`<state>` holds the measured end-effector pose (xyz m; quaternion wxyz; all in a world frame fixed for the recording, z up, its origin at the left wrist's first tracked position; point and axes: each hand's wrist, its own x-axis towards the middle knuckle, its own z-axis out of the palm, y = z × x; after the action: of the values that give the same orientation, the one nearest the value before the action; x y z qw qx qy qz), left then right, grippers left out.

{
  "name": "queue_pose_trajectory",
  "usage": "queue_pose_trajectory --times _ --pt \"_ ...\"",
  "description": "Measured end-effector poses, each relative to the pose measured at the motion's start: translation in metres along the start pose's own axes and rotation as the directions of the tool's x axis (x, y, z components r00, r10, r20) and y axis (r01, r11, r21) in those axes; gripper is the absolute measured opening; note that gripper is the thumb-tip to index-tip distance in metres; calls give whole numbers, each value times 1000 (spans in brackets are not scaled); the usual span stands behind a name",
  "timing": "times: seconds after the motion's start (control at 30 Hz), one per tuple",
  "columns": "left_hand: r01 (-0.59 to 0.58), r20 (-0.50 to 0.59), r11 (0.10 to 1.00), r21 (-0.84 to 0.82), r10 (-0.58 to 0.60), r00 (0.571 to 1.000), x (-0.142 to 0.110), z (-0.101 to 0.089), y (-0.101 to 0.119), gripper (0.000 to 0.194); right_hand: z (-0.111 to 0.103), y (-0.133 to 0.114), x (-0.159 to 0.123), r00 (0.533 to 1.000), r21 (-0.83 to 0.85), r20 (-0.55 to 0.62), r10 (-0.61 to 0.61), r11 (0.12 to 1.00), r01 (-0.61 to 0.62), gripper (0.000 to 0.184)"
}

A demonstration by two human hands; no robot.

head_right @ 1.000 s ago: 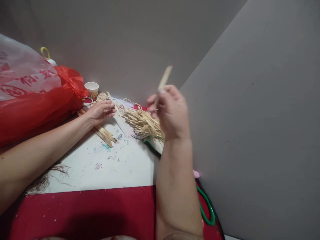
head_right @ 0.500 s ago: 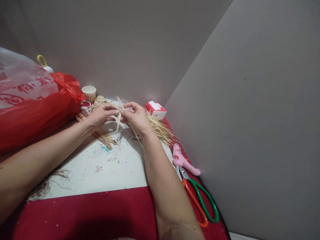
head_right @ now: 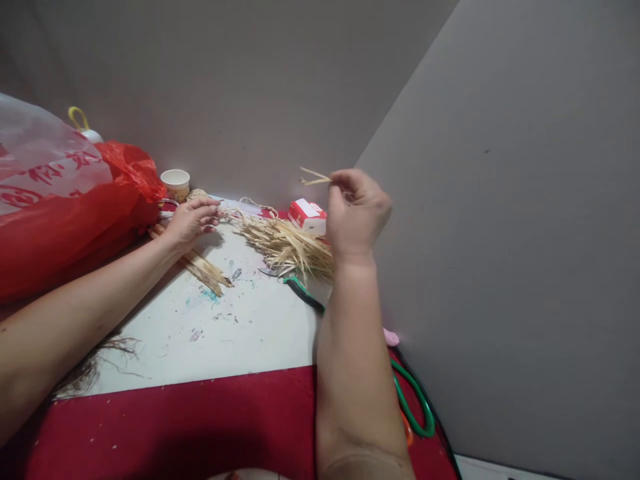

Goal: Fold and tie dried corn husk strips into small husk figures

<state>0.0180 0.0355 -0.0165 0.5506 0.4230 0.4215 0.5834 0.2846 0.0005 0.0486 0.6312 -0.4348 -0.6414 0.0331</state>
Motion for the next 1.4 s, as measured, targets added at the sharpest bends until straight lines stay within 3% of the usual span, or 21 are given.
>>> queue_pose_trajectory --times 0.07,0.1,0.2,0.27,0.33,0.37,0.5,0.63,0.7,0.77,0.87,0.93,1.03,1.1,1.2,1.3,1.4 --pt "-6 -31 1000 -10 6 999 2 -2 3 16 -2 20 -2 988 -172 109 105 981 -86 9" --pt "-10 -42 1000 -18 9 999 2 -3 4 15 -1 28 -3 959 -283 192 209 947 -150 9" --pt "-31 -72 999 -43 28 997 3 -4 7 15 8 32 -7 821 -540 342 457 811 -227 10" --pt "-44 -92 997 -57 38 995 3 -5 8 14 14 20 -9 826 -539 350 441 816 -207 4" --pt "-47 -114 997 -68 39 993 3 -5 9 11 20 4 -11 840 -424 392 375 884 -197 12" --pt "-45 -123 997 -70 36 992 3 -5 8 8 25 -4 -13 822 -337 450 350 919 -206 15" --pt "-47 -157 996 -70 35 987 6 -6 8 14 61 -31 -37 676 -97 698 236 967 -237 16" --pt "-83 -192 991 -106 61 980 10 -7 9 24 106 -44 -72 539 -269 810 230 963 -7 12" --pt "-106 -181 990 -94 88 980 10 -7 8 29 119 -44 -85 499 -368 822 274 925 97 12" --pt "-126 -165 990 -56 115 980 10 -6 5 33 126 -42 -93 486 -413 818 309 902 122 12" --pt "-134 -157 991 10 134 979 8 -4 -1 35 128 -34 -98 474 -362 827 303 931 38 7" --pt "-146 -150 988 48 152 977 5 -3 -3 34 130 -26 -99 488 -280 826 283 957 -81 6" --pt "-205 -139 973 107 218 966 2 -1 -5 31 134 -13 -99 556 -151 766 323 931 -332 6" --pt "-266 -146 952 154 288 946 2 -2 -5 28 137 -6 -98 589 -70 697 409 857 -511 10" --pt "-346 -177 910 228 388 904 2 -5 -6 22 139 0 -96 566 78 627 535 680 -729 16" --pt "-368 -230 885 285 436 870 5 -10 -7 13 139 0 -92 534 214 599 597 523 -825 22" --pt "-362 -292 889 282 438 850 10 -19 -7 8 139 0 -88 554 339 546 628 439 -832 27"
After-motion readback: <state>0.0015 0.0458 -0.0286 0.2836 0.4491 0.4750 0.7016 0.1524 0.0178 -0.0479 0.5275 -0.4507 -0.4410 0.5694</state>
